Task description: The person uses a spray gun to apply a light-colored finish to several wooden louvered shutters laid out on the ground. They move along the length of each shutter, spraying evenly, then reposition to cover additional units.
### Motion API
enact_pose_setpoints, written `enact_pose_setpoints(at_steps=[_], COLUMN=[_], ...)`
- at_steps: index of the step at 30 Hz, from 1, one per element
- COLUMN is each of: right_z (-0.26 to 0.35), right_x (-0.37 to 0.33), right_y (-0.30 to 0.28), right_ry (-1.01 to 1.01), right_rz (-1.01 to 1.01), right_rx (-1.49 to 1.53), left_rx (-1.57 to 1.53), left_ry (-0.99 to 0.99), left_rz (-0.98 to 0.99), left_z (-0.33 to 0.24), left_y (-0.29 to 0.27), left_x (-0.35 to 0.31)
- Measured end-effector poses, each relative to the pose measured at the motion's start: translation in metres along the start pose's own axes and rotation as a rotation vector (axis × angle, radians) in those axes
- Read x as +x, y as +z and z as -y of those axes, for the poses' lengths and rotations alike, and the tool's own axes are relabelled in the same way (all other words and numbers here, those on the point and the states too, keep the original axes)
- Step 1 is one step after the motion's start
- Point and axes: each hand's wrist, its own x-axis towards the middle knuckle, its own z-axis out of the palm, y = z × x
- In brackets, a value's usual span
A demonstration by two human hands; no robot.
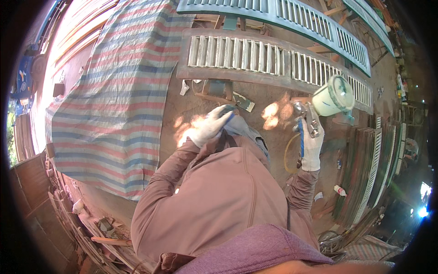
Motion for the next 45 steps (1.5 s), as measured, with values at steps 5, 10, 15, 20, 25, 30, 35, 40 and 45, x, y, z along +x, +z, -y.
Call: enact_pose_setpoints(at_steps=[5,10,15,20,25,30,35,40,45], right_z=[0.018,0.024,0.036,0.035,0.034,0.066,0.108,0.122,0.119], right_x=[0.019,0.036,0.032,0.012,0.006,-0.005,-0.03,-0.038,-0.034], right_y=[0.029,0.039,0.014,-0.017,0.001,0.059,0.12,0.178,0.21], right_ry=[0.194,0.295,0.35,0.363,0.256,0.32,0.349,0.187,0.268], right_rz=[0.22,0.206,-0.044,-0.322,-0.487,-0.289,-0.1,0.082,0.126], right_rx=[0.317,0.292,0.145,0.004,-0.311,-0.096,-0.063,-0.046,0.06], left_rx=[0.773,0.73,0.145,-0.116,-0.018,-0.072,-0.165,-0.153,-0.142], left_ry=[-0.118,-0.424,-0.725,-1.064,-0.849,-0.728,-0.64,-0.704,-0.786], left_rz=[-0.075,-0.122,-0.284,-0.383,-0.374,-0.415,-0.387,-0.291,-0.266], left_z=[0.05,0.132,0.253,0.261,0.275,0.26,0.221,0.225,0.265], left_y=[-0.058,-0.106,-0.145,-0.195,-0.268,-0.308,-0.293,-0.275,-0.289], left_x=[-0.012,-0.054,-0.144,-0.18,-0.162,-0.087,-0.025,-0.026,-0.067])
